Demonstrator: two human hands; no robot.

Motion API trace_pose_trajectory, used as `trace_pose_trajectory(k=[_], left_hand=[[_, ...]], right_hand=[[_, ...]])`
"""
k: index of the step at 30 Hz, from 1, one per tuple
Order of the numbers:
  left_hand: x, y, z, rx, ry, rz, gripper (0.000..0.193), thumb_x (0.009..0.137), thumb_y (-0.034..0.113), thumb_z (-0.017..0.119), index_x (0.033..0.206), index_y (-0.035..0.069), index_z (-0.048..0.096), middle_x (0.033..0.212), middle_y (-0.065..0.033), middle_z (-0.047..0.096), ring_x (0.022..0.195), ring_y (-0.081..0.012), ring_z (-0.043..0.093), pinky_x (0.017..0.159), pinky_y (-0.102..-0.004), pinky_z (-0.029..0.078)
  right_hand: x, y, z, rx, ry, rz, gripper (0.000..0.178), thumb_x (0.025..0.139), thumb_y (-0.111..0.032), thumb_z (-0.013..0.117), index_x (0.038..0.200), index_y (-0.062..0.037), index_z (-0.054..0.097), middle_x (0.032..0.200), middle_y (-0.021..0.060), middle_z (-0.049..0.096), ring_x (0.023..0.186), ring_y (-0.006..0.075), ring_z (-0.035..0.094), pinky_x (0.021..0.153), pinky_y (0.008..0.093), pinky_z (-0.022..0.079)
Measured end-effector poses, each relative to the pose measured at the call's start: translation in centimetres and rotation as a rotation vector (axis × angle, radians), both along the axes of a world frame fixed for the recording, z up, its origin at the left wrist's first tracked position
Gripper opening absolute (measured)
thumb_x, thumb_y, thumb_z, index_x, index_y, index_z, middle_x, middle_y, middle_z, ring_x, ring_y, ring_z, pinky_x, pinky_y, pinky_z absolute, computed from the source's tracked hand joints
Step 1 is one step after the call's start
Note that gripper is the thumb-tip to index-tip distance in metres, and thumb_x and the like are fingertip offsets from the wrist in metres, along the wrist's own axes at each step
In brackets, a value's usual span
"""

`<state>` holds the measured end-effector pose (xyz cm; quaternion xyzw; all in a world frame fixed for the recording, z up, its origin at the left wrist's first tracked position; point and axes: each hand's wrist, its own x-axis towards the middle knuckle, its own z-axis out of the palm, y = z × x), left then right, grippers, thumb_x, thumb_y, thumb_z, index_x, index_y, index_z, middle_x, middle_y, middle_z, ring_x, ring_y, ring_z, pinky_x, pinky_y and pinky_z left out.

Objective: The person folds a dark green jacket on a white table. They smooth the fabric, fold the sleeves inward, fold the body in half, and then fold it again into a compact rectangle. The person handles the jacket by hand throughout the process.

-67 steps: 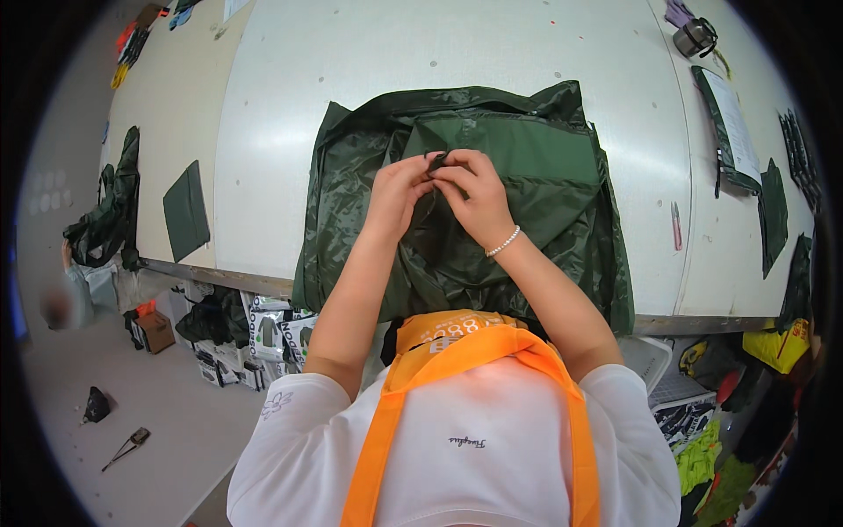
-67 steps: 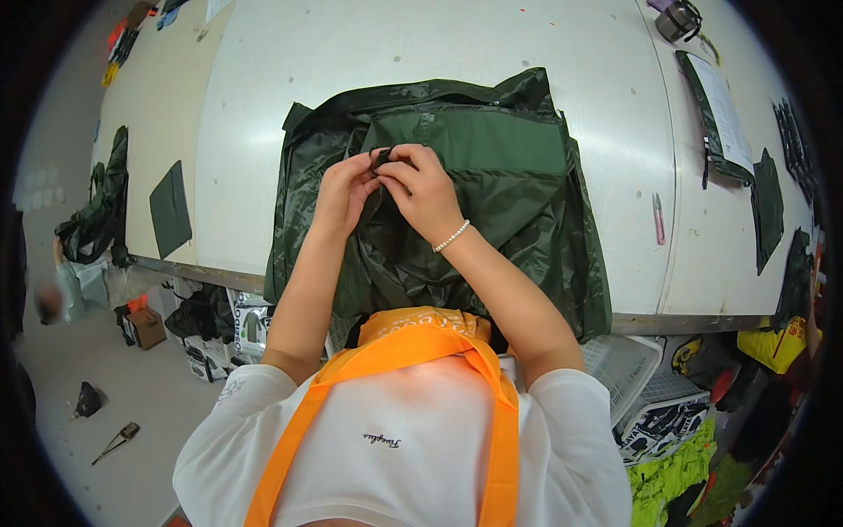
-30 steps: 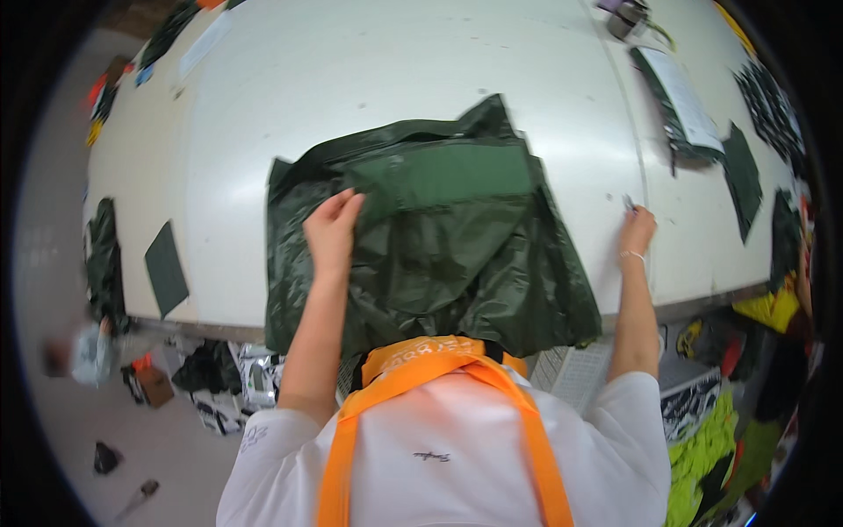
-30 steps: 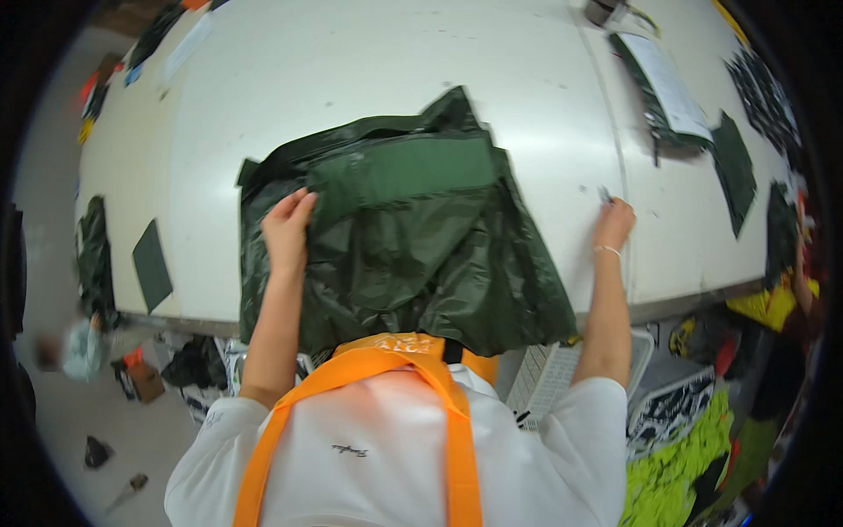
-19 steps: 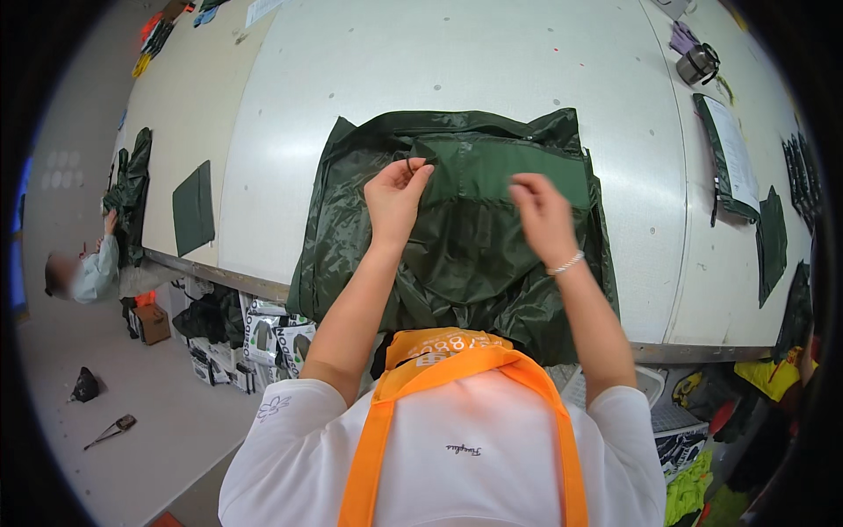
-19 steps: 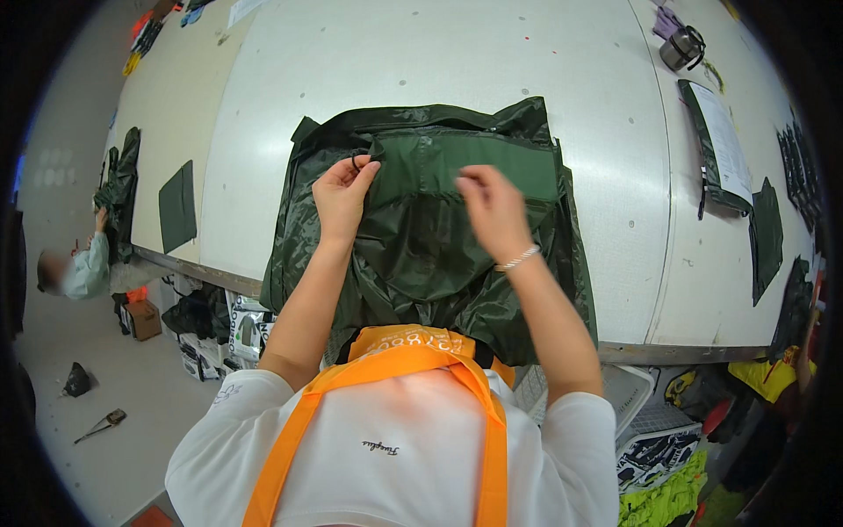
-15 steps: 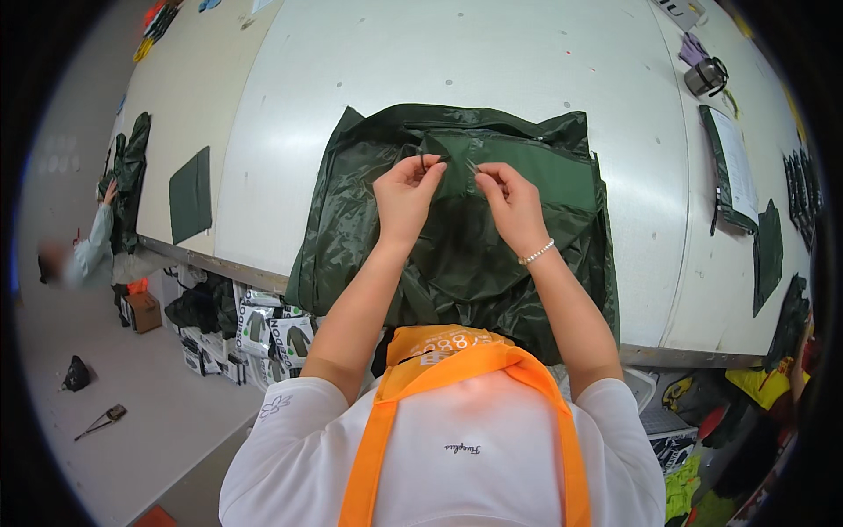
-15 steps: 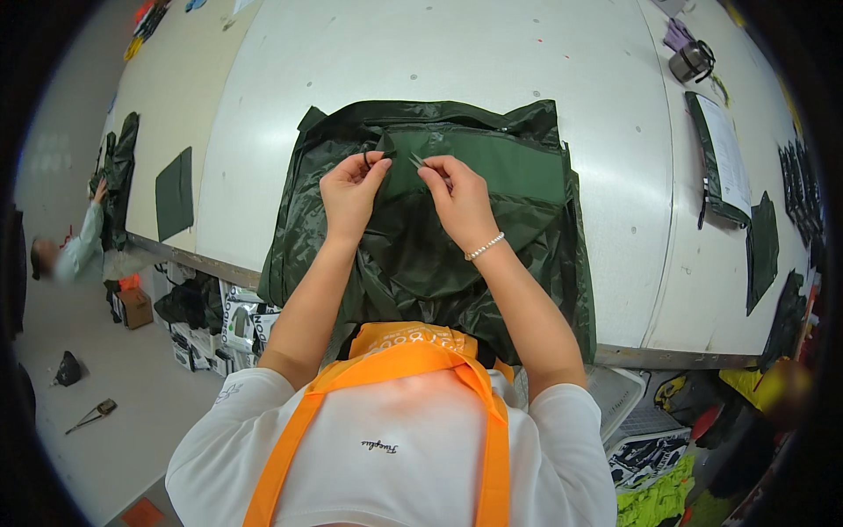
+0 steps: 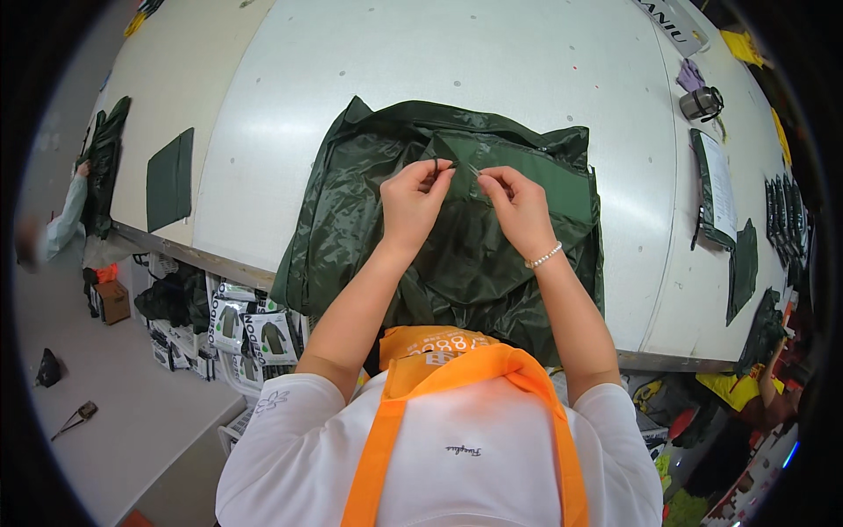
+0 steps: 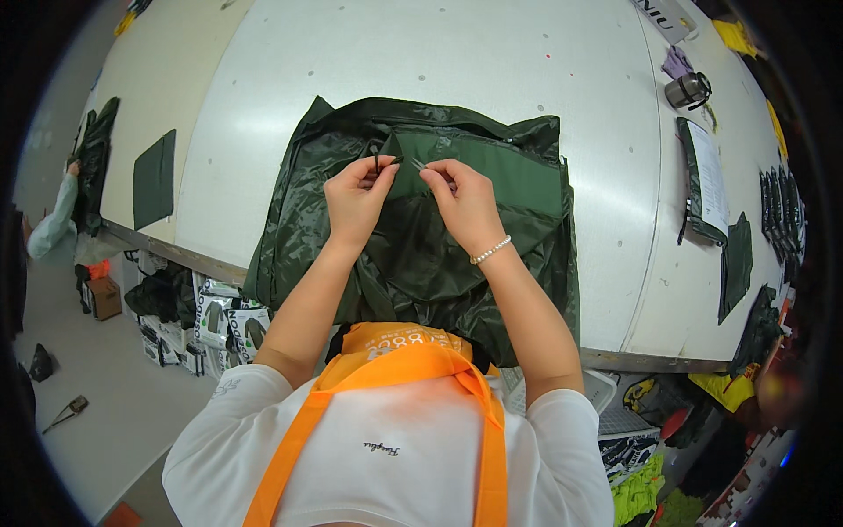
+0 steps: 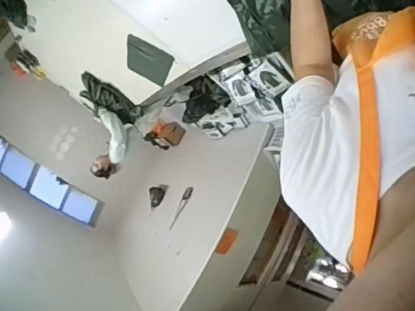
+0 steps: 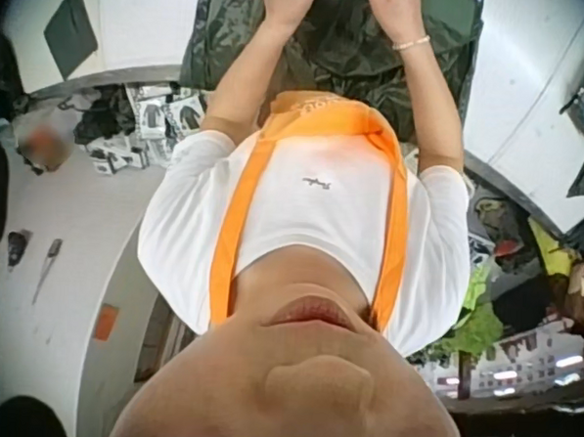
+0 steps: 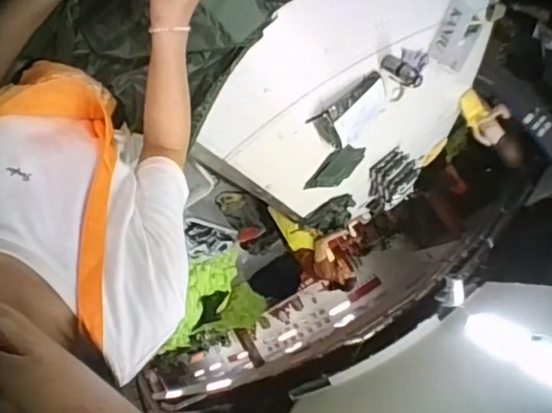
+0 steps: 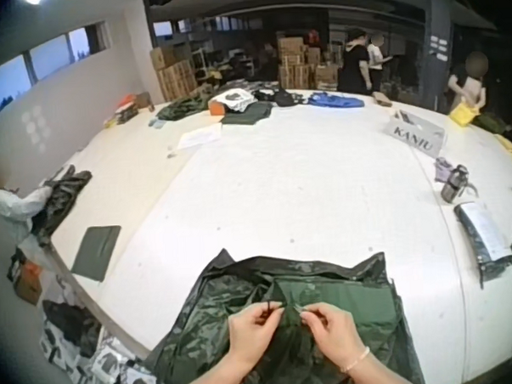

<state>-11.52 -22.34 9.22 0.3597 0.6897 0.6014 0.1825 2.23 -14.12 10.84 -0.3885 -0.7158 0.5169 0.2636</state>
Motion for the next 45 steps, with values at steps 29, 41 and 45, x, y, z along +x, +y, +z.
trace_pose_trajectory(k=[29,41,45], left_hand=[[-6.6,-0.3,1.2,-0.001,0.336,0.125,0.016,0.079,0.002,0.064,0.095,0.001,0.067,0.085,-0.0092,0.068,0.079,-0.0203,0.065,0.071,-0.029,0.051],[-6.2,-6.8,-8.4,-0.44,0.936,-0.297,0.049,0.081,0.034,0.065,0.122,0.01,0.054,0.127,-0.0092,0.051,0.124,-0.0305,0.04,0.106,-0.0489,0.026],[-5.9,-5.7,-8.1,-0.401,0.791,-0.272,0.036,0.082,0.03,0.064,0.109,0.008,0.058,0.112,-0.0102,0.055,0.113,-0.0302,0.045,0.102,-0.0481,0.029]], right_hand=[[3.1,5.1,0.7,0.286,-0.145,0.065,0.019,0.083,-0.018,0.066,0.091,-0.0003,0.063,0.08,0.0159,0.063,0.07,0.0286,0.06,0.064,0.0328,0.047],[28.0,5.7,-13.8,0.348,-1.088,-0.596,0.039,0.075,-0.009,0.065,0.112,-0.0016,0.057,0.112,0.0186,0.053,0.108,0.0371,0.048,0.093,0.0453,0.04],[17.3,1.4,-5.5,0.543,-0.436,-0.308,0.035,0.071,-0.004,0.064,0.104,0.0037,0.057,0.109,0.0223,0.056,0.107,0.0387,0.05,0.094,0.0455,0.04]])
